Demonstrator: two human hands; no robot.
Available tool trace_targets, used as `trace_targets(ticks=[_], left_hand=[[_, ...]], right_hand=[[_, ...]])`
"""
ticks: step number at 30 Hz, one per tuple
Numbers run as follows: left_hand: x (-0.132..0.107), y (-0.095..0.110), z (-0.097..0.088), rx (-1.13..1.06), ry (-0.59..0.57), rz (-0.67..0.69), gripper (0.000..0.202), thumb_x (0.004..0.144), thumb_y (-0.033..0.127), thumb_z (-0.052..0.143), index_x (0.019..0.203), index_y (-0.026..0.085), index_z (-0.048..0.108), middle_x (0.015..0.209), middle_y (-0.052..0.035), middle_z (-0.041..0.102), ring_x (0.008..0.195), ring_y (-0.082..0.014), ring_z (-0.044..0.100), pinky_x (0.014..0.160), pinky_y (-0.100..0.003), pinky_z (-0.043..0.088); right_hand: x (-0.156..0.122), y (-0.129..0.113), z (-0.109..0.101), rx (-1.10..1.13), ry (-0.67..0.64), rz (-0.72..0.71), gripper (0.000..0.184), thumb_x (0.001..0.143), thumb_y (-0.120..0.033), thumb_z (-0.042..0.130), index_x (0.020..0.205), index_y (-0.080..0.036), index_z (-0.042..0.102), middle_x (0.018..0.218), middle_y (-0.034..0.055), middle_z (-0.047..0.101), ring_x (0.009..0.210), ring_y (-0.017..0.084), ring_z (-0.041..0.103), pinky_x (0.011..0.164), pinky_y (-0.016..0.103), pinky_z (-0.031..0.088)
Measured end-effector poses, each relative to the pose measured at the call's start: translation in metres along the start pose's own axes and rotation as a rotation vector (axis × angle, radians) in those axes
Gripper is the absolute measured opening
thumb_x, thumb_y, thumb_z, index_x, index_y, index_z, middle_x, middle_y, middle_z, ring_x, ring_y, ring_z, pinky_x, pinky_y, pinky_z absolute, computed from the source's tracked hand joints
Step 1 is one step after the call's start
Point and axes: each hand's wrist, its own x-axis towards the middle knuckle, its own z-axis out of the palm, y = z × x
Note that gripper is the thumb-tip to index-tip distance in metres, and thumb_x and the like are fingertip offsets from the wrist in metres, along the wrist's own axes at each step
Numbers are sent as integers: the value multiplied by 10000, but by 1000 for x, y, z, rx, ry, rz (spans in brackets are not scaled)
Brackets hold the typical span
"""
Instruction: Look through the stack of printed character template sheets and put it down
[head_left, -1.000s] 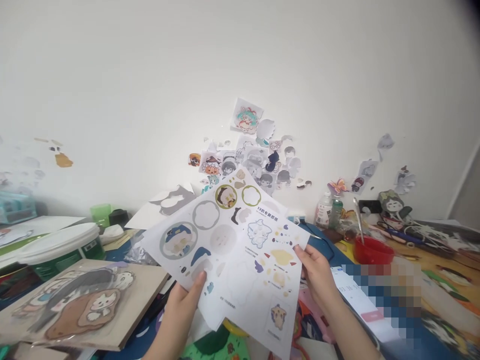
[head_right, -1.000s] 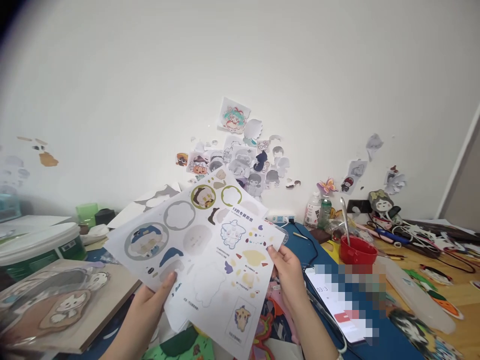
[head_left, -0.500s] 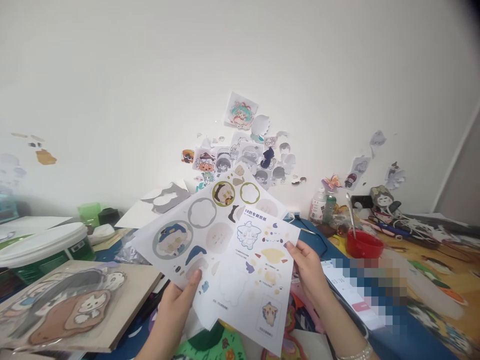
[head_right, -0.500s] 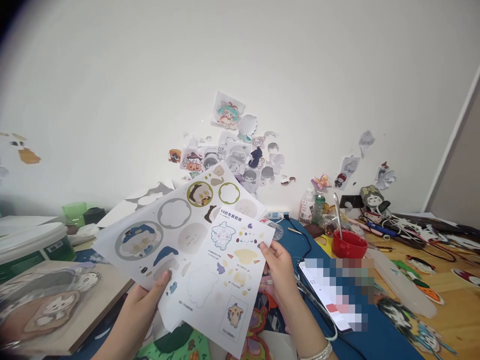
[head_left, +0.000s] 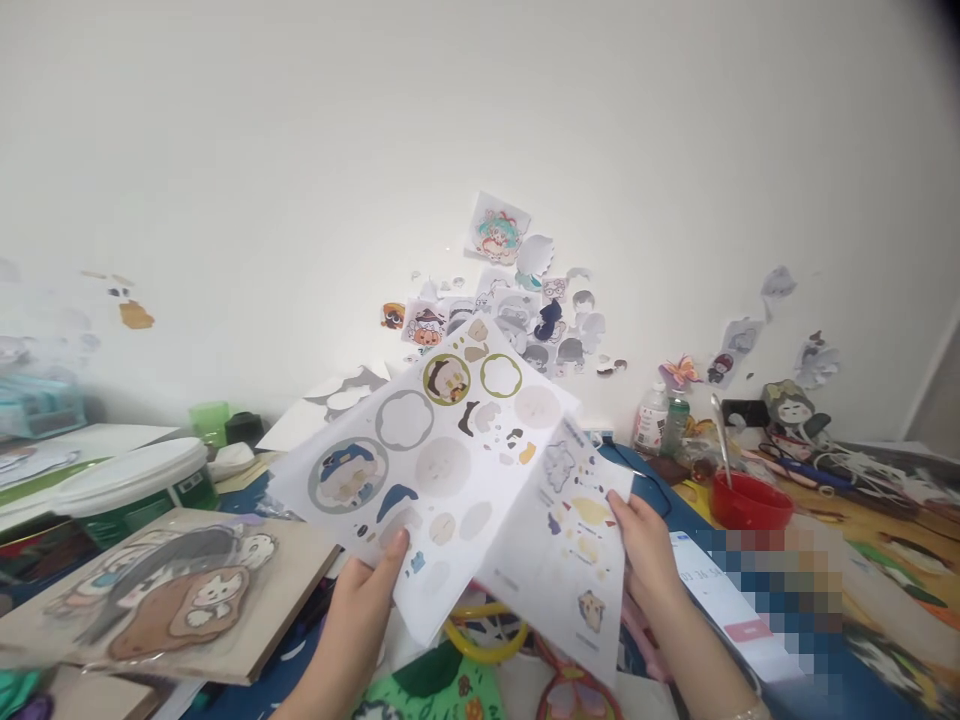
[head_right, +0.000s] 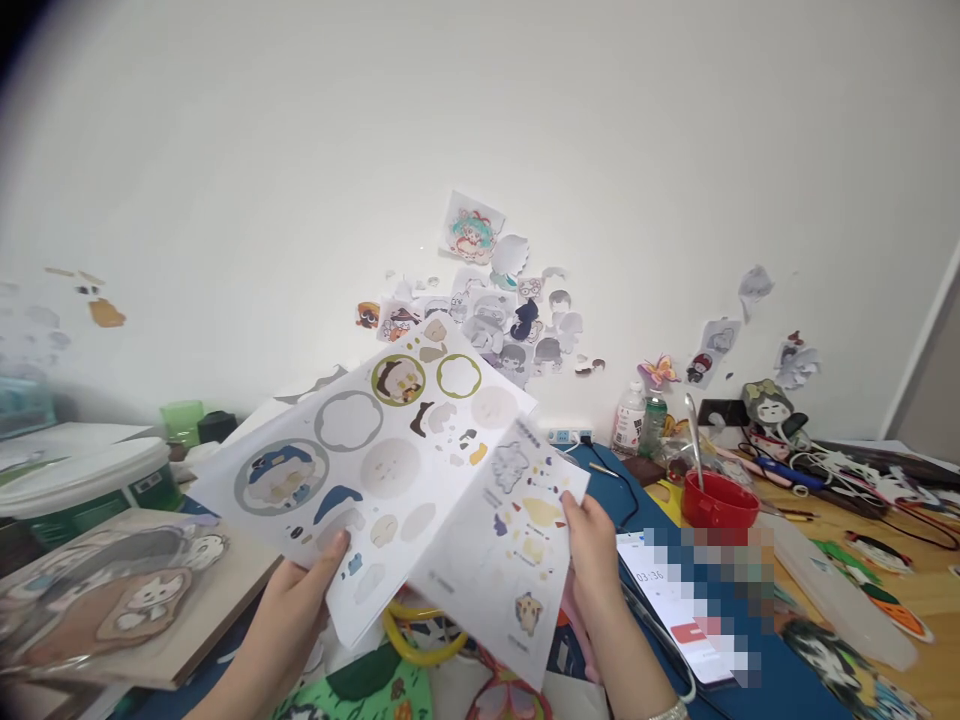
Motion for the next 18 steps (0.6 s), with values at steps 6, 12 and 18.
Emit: trace_targets(ticks=[6,12,18], left_hand=[[-6,14,6,-195,-32,-120,436,872,233,530,1298,224,441,1177,-94,654,946,-249,672,792,-349,570],[-8,1,3,-217,-266,-226,568,823,265,604,1340,184,380,1114,-130,685,927,-290,678,771,-387,574],[-2,-21,1,-123,-353,-195,571,776,346,657,1273,158,448,1100,-117,695,961,-292,665,767,-373,571]], right_hand=[[17,11,-11,6,108,-79,312,606,-376,705,844,-197,611,610,7,680,670,251,637,553,310,469],[-5,8,13,179,-151,-47,443,608,-407,736,965,-181,602,837,58,720,697,236,661,573,323,511],[-28,7,22,236,-371,80,362,609,-383,741,917,-209,663,679,37,702,555,218,607,479,333,476]])
